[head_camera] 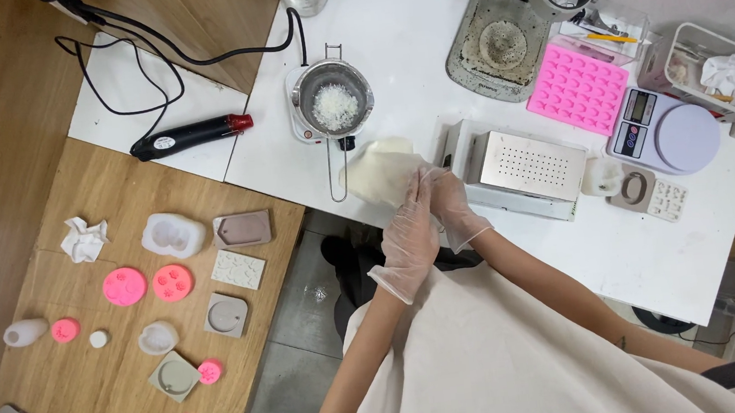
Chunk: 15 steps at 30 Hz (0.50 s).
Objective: Scooping wax flakes from a plastic bag into a small melting pot using a small spatula.
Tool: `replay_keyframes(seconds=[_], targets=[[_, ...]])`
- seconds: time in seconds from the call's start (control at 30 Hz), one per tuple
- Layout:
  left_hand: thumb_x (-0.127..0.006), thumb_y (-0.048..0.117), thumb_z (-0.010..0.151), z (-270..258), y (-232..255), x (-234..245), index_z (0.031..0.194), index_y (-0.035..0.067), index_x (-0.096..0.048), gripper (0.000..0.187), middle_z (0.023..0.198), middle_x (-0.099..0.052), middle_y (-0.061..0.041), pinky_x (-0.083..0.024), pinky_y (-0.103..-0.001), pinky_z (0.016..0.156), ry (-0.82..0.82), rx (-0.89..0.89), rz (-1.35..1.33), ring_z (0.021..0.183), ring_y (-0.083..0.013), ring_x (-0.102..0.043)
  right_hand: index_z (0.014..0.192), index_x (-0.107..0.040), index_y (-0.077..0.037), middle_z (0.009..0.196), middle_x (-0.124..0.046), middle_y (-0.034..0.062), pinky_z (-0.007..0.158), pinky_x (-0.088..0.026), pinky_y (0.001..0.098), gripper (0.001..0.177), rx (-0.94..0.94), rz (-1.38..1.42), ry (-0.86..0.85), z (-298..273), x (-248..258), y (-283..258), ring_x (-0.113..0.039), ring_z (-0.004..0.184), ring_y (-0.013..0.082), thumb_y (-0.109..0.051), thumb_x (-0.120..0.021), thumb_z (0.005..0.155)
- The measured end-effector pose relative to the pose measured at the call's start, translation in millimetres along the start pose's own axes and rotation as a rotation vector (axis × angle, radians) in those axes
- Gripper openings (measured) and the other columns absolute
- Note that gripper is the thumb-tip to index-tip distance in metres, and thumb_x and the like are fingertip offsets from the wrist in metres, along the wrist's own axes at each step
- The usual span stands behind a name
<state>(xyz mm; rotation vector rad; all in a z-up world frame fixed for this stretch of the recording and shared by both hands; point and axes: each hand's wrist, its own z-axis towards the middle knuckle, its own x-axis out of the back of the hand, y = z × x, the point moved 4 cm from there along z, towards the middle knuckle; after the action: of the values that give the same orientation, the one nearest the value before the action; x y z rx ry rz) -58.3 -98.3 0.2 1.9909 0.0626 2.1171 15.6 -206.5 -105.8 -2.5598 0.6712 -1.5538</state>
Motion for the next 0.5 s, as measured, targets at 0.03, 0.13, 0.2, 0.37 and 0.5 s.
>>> replay_keyframes(seconds=[0.03,0.13,0.2,0.37,0.5], targets=[[-0.068,0.018,0.085,-0.9,-1.6,-12.1,0.155,0.022,-0.032,0.08,0.156,-0.041,0.003,-0.061,-0.023,0.081,-0.096,-0.02,-0.096,0.099,-0.0125,-0.069,0.085,-0.077,0.002,0.087,-0.076,0.0219,0.081,-0.06,0.0492,0.039,-0.046,0.102,0.006,2.0,-1.8,2.4,-0.073,0.094,0.0424,-0.026,-0.053,0.093],[-0.066,0.013,0.084,4.1,-6.1,-11.0,0.16,0.024,-0.018,0.09,0.163,-0.027,0.001,-0.061,-0.035,0.089,-0.308,0.012,-0.366,0.111,-0.0232,-0.066,0.094,-0.078,-0.004,0.095,-0.077,0.0196,0.086,-0.056,0.0542,0.044,-0.162,0.301,-0.025,4.5,-10.0,14.2,-0.07,0.102,0.0445,-0.04,-0.053,0.093],[-0.067,0.013,0.083,5.7,-7.5,-10.1,0.159,0.024,-0.018,0.091,0.164,-0.026,0.0,-0.062,-0.036,0.088,-0.346,0.01,-0.372,0.111,-0.0249,-0.067,0.097,-0.078,-0.01,0.095,-0.077,0.0157,0.089,-0.057,0.0525,0.043,-0.21,0.351,-0.042,3.1,-11.0,17.2,-0.071,0.102,0.0419,-0.046,-0.054,0.09],[-0.06,0.004,0.085,7.0,-12.1,-4.5,0.161,0.021,-0.016,0.09,0.164,-0.026,-0.007,-0.061,-0.04,0.089,-0.356,-0.007,-0.473,0.112,-0.0303,-0.066,0.102,-0.078,-0.02,0.083,-0.077,0.0018,0.089,-0.057,0.0469,0.032,-0.29,0.449,-0.039,-9.0,-14.2,24.6,-0.074,0.095,0.0317,-0.037,-0.054,0.089],[-0.059,0.004,0.083,8.7,-17.7,7.4,0.161,0.02,-0.017,0.09,0.165,-0.025,-0.005,-0.06,-0.042,0.092,-0.287,-0.019,-0.494,0.115,-0.0313,-0.065,0.113,-0.074,-0.016,0.084,-0.075,0.0101,0.086,-0.052,0.0528,0.035,-0.209,0.491,0.058,-28.3,6.6,29.3,-0.071,0.098,0.0369,-0.04,-0.052,0.101]])
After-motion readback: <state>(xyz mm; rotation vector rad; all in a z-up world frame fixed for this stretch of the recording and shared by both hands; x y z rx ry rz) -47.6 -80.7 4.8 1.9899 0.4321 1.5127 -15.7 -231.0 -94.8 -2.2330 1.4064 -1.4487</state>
